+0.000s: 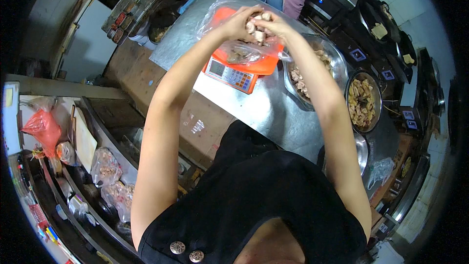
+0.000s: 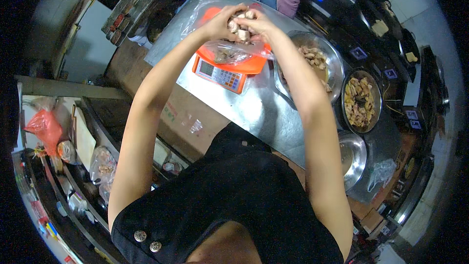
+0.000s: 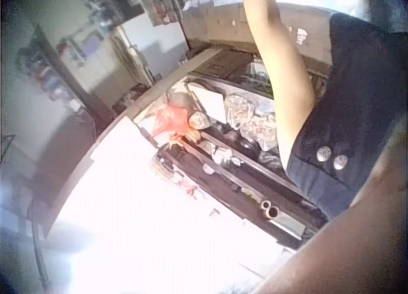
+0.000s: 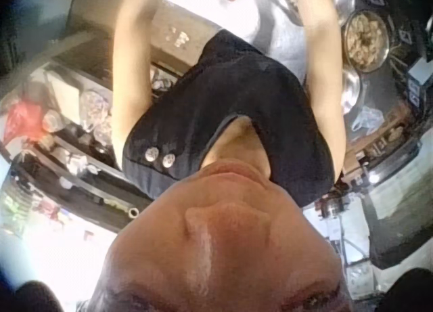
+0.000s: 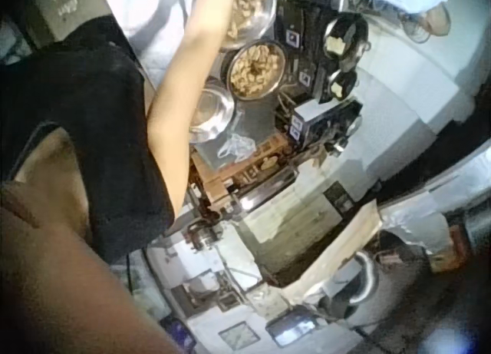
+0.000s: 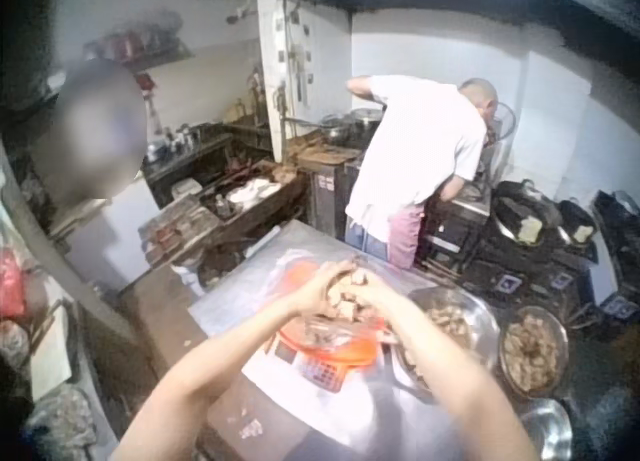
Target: The person portions cooked meat from large metal bowls into plastic bags using a digital scale. They repeatedly scoop meat, place it in bags, weigh the contents, and adjust the portions before moving to the next bag.
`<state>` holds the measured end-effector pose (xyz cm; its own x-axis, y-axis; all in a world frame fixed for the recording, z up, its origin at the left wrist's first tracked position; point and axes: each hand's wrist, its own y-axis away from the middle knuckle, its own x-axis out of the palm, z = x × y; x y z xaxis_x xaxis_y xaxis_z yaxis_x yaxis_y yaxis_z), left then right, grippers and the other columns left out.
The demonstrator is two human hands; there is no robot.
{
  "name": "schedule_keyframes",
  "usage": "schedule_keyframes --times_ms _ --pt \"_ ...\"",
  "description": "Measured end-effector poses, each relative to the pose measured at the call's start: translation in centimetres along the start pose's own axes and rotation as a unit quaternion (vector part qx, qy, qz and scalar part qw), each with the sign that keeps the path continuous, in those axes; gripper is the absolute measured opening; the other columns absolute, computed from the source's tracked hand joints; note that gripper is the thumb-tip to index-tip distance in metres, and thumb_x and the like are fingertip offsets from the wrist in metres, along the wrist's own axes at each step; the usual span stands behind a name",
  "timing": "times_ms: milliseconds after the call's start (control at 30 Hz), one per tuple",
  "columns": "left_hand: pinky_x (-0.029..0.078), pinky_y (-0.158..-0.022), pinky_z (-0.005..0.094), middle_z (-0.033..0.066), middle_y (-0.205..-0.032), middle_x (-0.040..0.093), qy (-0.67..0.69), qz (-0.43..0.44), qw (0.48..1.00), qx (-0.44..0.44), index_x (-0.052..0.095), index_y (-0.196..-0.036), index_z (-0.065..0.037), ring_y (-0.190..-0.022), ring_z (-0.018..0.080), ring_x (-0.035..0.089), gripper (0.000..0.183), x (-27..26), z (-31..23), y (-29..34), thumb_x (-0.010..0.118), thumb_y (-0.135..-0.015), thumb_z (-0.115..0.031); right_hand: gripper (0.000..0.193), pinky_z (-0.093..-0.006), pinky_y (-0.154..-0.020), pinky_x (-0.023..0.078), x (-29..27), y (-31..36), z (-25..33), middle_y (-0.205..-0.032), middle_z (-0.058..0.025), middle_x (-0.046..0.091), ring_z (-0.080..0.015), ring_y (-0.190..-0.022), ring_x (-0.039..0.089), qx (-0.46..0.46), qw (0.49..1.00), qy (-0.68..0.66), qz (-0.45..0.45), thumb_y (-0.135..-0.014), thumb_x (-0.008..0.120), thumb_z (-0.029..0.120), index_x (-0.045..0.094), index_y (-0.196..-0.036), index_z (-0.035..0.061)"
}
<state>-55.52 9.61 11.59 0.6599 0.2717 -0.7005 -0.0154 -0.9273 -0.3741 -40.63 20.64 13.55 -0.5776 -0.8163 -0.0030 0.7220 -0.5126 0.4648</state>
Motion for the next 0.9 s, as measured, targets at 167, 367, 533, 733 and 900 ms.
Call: schedule_keyframes --times_ms 167,367,533,733,900 --pt "0.042 -0.099 0.0433 0.0154 -0.130 0.053 -0.121 0.149 0.976 -0.107 0.034 -0.142 -0.017 -0.120 0.0353 0.049 0.110 -0.8 3.7 2.5 0.087 -0.046 -0.016 0.065 -0.0424 -0.068 0.058 0.8 -4.8 -5.7 -0.119 -0.0090 0.058 -0.0218 -0.100 0.061 -0.095 0.935 0.340 -0.043 -0.077 0.075 0.019 0.046 -0.135 0.0174" --pt "0.042 -0.101 0.0400 0.0160 -0.139 0.044 -0.176 0.247 0.943 -0.139 0.028 -0.145 -0.020 -0.122 0.0349 0.048 0.111 -2.6 2.7 2.0 0.084 -0.050 -0.013 0.069 -0.0336 -0.070 0.057 -0.7 -1.6 -4.4 -0.120 -0.0141 0.060 -0.0247 -0.099 0.062 -0.155 0.906 0.393 0.000 -0.077 0.072 0.017 0.043 -0.139 0.0127" --pt "0.042 -0.100 0.0409 0.0146 -0.130 0.054 -0.160 0.208 0.955 -0.137 0.045 -0.137 -0.018 -0.118 0.0332 0.051 0.082 -4.3 2.1 1.7 0.076 -0.061 -0.010 0.062 -0.0344 -0.075 0.054 -1.2 0.3 -2.3 -0.118 -0.0160 0.062 -0.0238 -0.095 0.065 -0.158 0.874 0.460 -0.003 -0.077 0.073 0.018 0.050 -0.133 0.0082" --pt "0.050 -0.090 0.0413 0.0143 -0.121 0.061 -0.161 0.134 0.975 -0.079 0.053 -0.131 -0.012 -0.105 0.0337 0.061 0.066 -6.8 -2.8 2.6 0.072 -0.068 -0.009 0.046 -0.0281 -0.085 0.049 -3.1 0.3 -3.1 -0.112 -0.0120 0.065 -0.0171 -0.098 0.063 -0.216 0.927 0.305 0.018 -0.084 0.065 0.010 0.053 -0.128 0.0010" --pt "0.050 -0.087 0.0454 0.0157 -0.110 0.065 -0.076 0.022 0.991 -0.104 0.054 -0.129 -0.015 -0.104 0.0296 0.062 0.061 -8.1 -3.3 5.0 0.074 -0.072 -0.019 0.037 -0.0284 -0.088 0.048 -5.5 4.7 -2.1 -0.111 -0.0120 0.064 -0.0168 -0.102 0.061 -0.269 0.947 0.175 0.022 -0.087 0.065 0.014 0.058 -0.119 -0.0032"
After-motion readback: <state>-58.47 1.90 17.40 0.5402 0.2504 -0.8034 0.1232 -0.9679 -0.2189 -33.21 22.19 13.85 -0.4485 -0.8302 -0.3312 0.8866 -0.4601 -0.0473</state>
